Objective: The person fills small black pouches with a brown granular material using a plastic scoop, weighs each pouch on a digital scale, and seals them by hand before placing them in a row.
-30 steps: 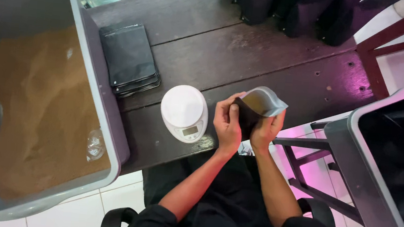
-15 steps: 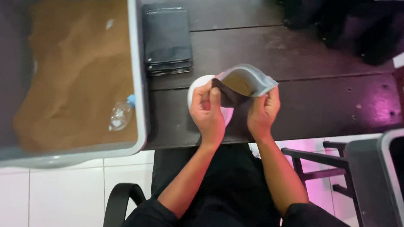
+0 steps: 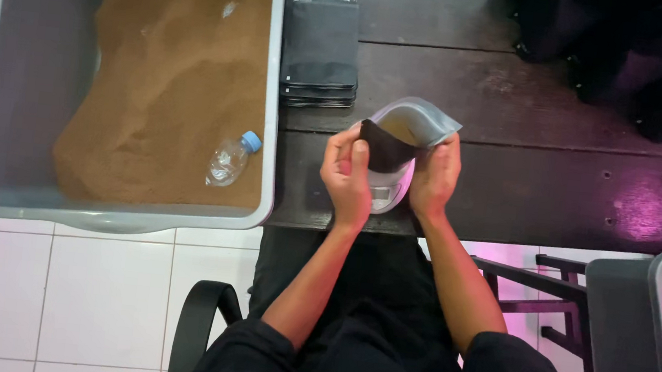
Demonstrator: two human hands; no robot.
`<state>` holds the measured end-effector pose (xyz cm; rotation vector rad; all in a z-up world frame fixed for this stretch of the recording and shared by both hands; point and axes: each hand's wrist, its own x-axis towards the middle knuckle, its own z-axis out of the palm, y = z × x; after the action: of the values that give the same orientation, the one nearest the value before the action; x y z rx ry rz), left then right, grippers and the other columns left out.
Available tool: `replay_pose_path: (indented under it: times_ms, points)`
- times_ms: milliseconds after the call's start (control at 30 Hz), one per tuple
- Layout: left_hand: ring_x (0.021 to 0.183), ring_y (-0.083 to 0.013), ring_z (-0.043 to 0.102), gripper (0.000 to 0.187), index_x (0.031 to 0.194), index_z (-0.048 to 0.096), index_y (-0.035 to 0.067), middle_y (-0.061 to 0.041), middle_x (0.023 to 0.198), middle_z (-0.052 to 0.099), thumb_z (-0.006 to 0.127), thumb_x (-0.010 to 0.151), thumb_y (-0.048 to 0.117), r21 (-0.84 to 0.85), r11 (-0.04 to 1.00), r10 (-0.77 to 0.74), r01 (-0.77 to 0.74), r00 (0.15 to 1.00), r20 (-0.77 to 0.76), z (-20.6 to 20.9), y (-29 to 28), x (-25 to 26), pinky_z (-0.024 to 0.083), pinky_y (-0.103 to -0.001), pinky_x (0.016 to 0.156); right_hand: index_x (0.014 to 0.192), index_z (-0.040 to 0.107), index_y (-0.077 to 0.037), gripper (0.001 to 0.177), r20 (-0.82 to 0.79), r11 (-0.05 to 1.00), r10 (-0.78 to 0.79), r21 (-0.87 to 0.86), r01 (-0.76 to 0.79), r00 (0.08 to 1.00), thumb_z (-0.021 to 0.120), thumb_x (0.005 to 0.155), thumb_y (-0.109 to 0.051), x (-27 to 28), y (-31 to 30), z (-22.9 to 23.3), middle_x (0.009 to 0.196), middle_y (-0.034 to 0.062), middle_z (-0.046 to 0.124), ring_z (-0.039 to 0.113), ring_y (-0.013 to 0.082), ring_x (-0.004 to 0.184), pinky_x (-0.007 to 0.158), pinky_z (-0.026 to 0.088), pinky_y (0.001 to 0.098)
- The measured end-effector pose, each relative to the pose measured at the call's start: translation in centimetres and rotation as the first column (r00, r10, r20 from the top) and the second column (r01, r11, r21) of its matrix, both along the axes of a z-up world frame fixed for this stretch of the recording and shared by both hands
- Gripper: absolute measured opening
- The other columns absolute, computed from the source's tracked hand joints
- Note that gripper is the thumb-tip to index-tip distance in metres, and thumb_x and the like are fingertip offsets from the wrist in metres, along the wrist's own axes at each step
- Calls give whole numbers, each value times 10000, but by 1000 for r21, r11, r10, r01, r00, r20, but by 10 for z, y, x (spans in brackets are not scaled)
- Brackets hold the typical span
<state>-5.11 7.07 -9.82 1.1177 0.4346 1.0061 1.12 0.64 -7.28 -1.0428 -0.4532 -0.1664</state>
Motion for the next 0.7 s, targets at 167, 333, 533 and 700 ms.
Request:
replay_pose_path:
  times_ms: [167, 333, 533, 700]
  points:
    - [1244, -261, 741, 294, 1284, 682, 35, -197, 1258, 789, 598, 1170, 293, 57, 998, 21, -26, 996, 90, 15, 34, 3, 547, -421, 1140, 1155, 600, -36, 404, 24, 995, -21, -101, 23, 999, 428, 1204, -398, 51, -26, -41, 1086, 121, 586, 557, 165, 1006, 945, 452, 299]
    - [872, -148, 738, 266, 1183, 737, 37, -92, 953, 751, 577, 1170, 250, 132, 990, 65, -59, 997, -43, -46, 79, 6, 607, -318, 868, 1208, 648, -3, 453, -7, 965, -21, -261, 18, 1000, 473, 1211, -421, 96, -39, -79, 1143, 151, 691, 660, 156, 1053, 970, 510, 280]
    - [709, -92, 669, 170, 1136, 753, 68, -54, 814, 721, 626, 1137, 180, 73, 997, 6, 7, 983, -182, -66, 91, 9, 579, -257, 754, 1215, 666, -28, 284, -168, 970, -57, -241, 15, 984, 466, 1216, -230, 101, -47, -100, 1084, 104, 710, 667, 117, 998, 916, 535, 238]
    - [741, -132, 690, 140, 1121, 784, 57, -80, 785, 710, 668, 1092, 128, 219, 974, 24, 48, 949, -315, -67, 85, 10, 587, -315, 759, 1199, 708, -54, 188, -97, 901, -81, -433, 32, 992, 559, 1191, -169, 98, -55, -89, 1007, 43, 674, 599, 99, 914, 862, 507, 261]
